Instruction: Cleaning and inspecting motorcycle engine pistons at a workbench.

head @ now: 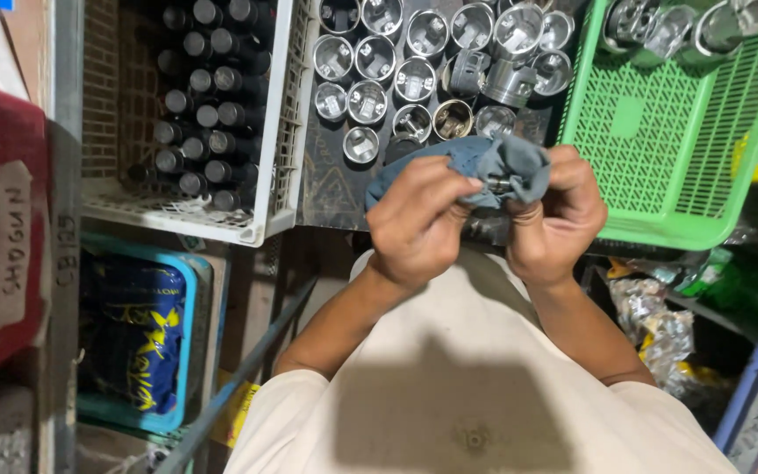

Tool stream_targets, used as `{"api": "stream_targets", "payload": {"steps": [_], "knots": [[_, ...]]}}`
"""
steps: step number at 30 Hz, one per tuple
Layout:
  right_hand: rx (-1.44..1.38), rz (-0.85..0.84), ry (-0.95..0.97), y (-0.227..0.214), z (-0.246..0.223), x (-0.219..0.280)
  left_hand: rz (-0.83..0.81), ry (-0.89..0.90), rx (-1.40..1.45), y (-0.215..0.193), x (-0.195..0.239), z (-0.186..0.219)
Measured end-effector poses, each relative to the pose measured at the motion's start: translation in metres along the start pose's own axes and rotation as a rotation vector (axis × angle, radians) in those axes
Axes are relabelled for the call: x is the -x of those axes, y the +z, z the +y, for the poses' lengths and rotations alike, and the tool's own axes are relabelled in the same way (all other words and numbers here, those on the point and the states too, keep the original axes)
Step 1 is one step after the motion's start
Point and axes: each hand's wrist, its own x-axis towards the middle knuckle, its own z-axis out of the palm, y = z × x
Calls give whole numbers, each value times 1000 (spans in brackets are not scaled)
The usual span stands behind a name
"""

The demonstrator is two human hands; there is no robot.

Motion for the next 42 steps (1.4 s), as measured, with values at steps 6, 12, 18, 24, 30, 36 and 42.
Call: {"api": "stream_targets", "payload": {"steps": [6, 12, 18, 24, 30, 36, 42], "knots": [[117, -3, -359, 0, 19, -7, -76, -383, 116, -6, 11, -4], [-331, 40, 281, 3, 21, 13, -6, 17, 68, -3, 5, 0], [-137, 39, 224, 30, -3, 2, -77, -9, -66, -41, -10, 4], [-26, 41, 127, 48, -10, 11, -261, 30, -106, -57, -24, -4], [123, 34, 54, 61, -17, 16, -397, -103, -33, -78, -29, -8], [-30, 169, 237, 52, 10, 44, -448, -416, 139, -83, -27, -14], [147, 136, 173, 54, -31, 5, -278, -588, 321, -66, -4, -34]]}}
